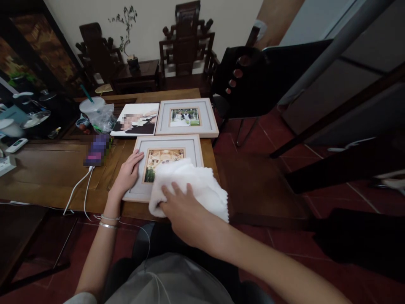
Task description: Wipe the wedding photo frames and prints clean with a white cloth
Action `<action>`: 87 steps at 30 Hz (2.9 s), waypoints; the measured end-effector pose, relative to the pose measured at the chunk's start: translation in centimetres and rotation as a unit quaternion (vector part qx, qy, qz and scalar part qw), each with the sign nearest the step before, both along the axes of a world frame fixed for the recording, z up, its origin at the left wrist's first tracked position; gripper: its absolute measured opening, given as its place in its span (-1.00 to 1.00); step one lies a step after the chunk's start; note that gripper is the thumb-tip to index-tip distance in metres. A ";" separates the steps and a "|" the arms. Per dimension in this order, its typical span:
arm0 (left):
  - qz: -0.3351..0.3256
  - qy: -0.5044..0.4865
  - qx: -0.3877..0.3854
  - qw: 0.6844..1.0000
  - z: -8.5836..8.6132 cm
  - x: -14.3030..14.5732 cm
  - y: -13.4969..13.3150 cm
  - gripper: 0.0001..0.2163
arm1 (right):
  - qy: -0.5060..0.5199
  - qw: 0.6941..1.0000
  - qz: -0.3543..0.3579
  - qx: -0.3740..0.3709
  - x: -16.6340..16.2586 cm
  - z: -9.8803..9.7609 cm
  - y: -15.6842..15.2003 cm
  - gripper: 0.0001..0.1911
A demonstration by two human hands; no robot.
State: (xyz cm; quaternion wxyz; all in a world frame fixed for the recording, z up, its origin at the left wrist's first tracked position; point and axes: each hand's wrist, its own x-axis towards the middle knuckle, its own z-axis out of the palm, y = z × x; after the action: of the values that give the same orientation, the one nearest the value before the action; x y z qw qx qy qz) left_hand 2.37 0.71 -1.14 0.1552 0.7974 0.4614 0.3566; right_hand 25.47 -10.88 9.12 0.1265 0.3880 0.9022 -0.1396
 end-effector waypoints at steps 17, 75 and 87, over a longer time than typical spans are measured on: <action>0.003 0.001 -0.003 1.000 0.3 -0.1 0.0 -0.62 | 0.050 0.997 -0.002 0.051 2.2 -0.1 2.5 -0.68; -0.006 0.025 0.017 1.000 -0.3 -0.3 0.3 -0.61 | 0.047 0.953 -0.167 0.247 4.7 -1.5 12.2 -0.49; -0.005 -0.012 0.006 1.000 0.2 0.0 0.1 -0.66 | 0.050 0.964 -0.005 0.260 -3.3 -4.2 16.1 -0.63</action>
State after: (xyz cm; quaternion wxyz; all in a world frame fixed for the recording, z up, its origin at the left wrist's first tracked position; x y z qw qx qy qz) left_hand 2.37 0.79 -0.90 0.1578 0.7963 0.4536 0.3677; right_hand 22.13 5.22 4.96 -0.0250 0.4045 0.9106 0.0803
